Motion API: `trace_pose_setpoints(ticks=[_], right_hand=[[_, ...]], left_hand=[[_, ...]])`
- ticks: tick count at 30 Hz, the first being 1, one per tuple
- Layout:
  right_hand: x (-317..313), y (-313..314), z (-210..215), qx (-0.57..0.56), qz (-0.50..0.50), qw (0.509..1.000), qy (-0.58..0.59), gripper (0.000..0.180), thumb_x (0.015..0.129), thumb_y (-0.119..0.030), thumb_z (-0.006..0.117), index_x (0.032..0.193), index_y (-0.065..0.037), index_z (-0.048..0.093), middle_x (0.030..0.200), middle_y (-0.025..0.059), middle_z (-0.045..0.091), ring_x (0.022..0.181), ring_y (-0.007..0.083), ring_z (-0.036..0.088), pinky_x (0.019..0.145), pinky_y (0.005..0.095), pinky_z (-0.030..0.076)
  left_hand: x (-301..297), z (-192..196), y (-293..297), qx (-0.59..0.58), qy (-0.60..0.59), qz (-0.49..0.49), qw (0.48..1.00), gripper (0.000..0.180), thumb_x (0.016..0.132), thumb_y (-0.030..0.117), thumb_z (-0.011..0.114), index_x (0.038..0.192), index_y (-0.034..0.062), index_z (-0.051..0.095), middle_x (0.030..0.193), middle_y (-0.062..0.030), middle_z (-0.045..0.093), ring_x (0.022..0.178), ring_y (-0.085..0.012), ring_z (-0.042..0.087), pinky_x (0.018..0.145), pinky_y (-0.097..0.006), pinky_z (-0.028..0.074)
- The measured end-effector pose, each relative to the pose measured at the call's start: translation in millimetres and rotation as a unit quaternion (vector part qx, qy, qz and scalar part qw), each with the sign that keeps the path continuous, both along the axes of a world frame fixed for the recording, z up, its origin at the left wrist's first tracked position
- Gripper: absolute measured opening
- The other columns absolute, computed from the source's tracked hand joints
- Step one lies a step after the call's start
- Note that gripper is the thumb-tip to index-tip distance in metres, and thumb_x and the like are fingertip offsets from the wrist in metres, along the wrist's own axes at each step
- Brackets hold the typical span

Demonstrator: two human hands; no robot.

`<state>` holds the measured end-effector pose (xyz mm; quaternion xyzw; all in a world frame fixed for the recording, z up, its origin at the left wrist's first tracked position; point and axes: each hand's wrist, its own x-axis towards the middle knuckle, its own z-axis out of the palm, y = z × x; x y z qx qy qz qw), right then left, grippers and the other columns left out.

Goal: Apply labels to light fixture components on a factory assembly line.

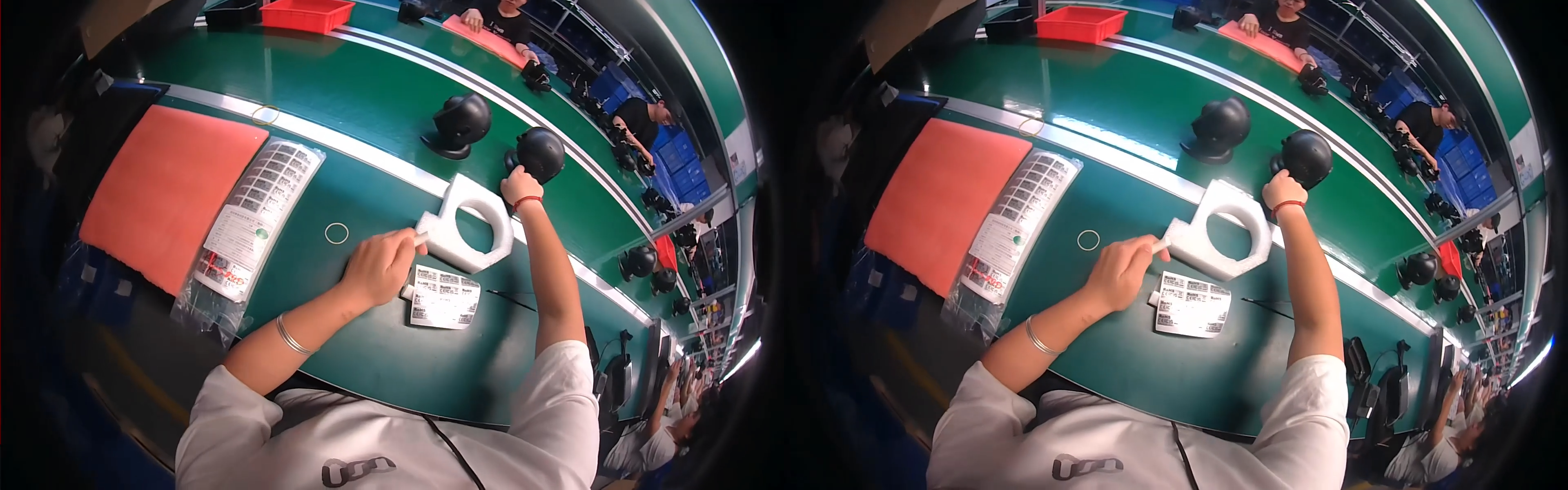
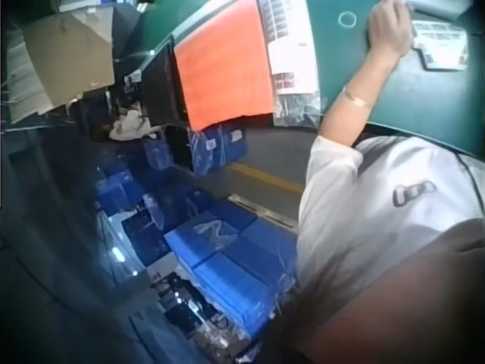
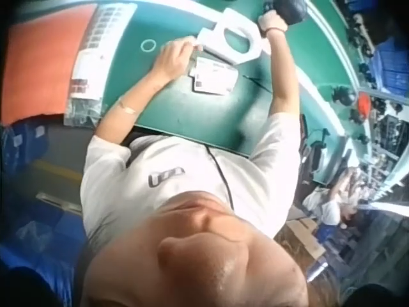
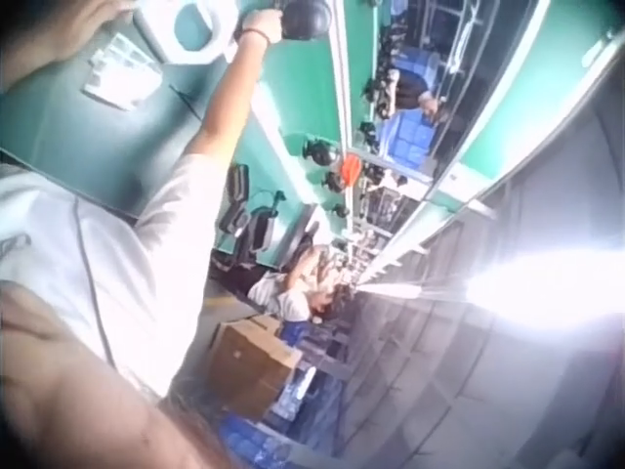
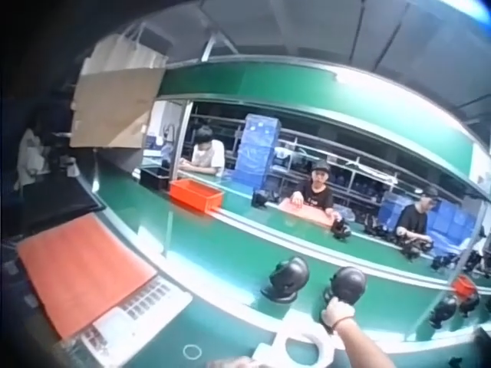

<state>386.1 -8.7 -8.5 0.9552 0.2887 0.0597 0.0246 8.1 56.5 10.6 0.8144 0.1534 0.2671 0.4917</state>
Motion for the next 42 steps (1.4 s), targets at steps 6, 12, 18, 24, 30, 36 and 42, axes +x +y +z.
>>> trace_pose_setpoints(ticks=[6, 12, 18, 24, 30, 36, 42], right_hand=[[8.4, -21.4, -7.5, 0.063, 0.053, 0.984, -0.160, 0.030, 0.080, -0.030, 0.062, 0.092, -0.003, 0.058, 0.084, 0.0164, 0.069, 0.079, 0.0345, 0.069, 0.068, 0.0461, 0.057], [34.6, -61.7, -17.0, 0.013, 0.124, 0.948, -0.292, 0.031, 0.077, -0.035, 0.071, 0.085, -0.010, 0.055, 0.077, 0.0084, 0.068, 0.072, 0.0266, 0.069, 0.059, 0.0393, 0.054], [39.0, -58.6, -26.7, -0.039, 0.051, 0.967, -0.246, 0.012, 0.087, -0.014, 0.049, 0.086, -0.011, 0.061, 0.079, 0.0108, 0.070, 0.066, 0.0288, 0.070, 0.055, 0.0409, 0.055], [19.7, -77.0, 7.1, -0.041, 0.053, 0.975, -0.214, 0.017, 0.078, -0.025, 0.062, 0.079, -0.008, 0.062, 0.079, 0.0121, 0.070, 0.075, 0.0291, 0.070, 0.068, 0.0423, 0.051], [33.6, -135.6, 10.7, -0.051, 0.126, 0.917, -0.374, 0.022, 0.076, -0.024, 0.070, 0.085, -0.012, 0.053, 0.076, 0.0041, 0.064, 0.074, 0.0214, 0.065, 0.066, 0.0373, 0.041], [-85.6, -145.9, 89.7, 0.254, 0.233, 0.920, -0.188, 0.023, 0.079, -0.019, 0.074, 0.093, -0.007, 0.061, 0.072, 0.0068, 0.062, 0.067, 0.0253, 0.055, 0.062, 0.0364, 0.041], [-162.0, -123.9, 105.4, 0.307, 0.364, 0.879, 0.004, 0.028, 0.075, -0.014, 0.077, 0.095, -0.004, 0.061, 0.070, 0.0068, 0.059, 0.060, 0.0218, 0.052, 0.068, 0.0335, 0.037]], left_hand=[[11.4, -20.0, 10.6, -0.110, -0.085, -0.017, 0.990, 0.028, 0.098, 0.013, 0.040, 0.112, 0.0052, 0.064, 0.085, -0.0103, 0.053, 0.072, -0.0198, 0.051, 0.071, -0.032, 0.044], [9.8, -12.3, 14.0, -0.157, -0.017, -0.055, 0.986, 0.026, 0.098, 0.008, 0.046, 0.117, 0.0008, 0.063, 0.092, -0.0035, 0.053, 0.082, -0.0112, 0.052, 0.080, -0.024, 0.046], [10.6, -6.8, 12.0, -0.195, -0.041, -0.041, 0.979, 0.023, 0.099, 0.011, 0.049, 0.114, -0.0003, 0.062, 0.097, -0.0048, 0.061, 0.075, -0.0099, 0.060, 0.071, -0.022, 0.051], [7.1, -7.2, 11.3, -0.222, -0.007, -0.088, 0.971, 0.023, 0.100, 0.011, 0.047, 0.118, 0.0014, 0.059, 0.088, -0.0016, 0.060, 0.065, -0.0056, 0.049, 0.060, -0.019, 0.044], [11.3, -10.1, 12.2, -0.251, -0.026, -0.066, 0.965, 0.032, 0.101, 0.014, 0.042, 0.128, 0.0038, 0.056, 0.085, 0.0030, 0.053, 0.069, -0.0040, 0.041, 0.063, -0.018, 0.037], [9.9, -6.0, 14.9, -0.226, -0.066, -0.062, 0.970, 0.033, 0.099, 0.008, 0.041, 0.128, 0.0021, 0.055, 0.098, -0.0012, 0.061, 0.080, -0.0069, 0.050, 0.074, -0.023, 0.044], [10.9, -6.9, 12.7, -0.218, -0.075, -0.070, 0.971, 0.031, 0.099, 0.005, 0.041, 0.126, 0.0028, 0.056, 0.098, -0.0018, 0.063, 0.079, -0.0075, 0.051, 0.074, -0.024, 0.045]])
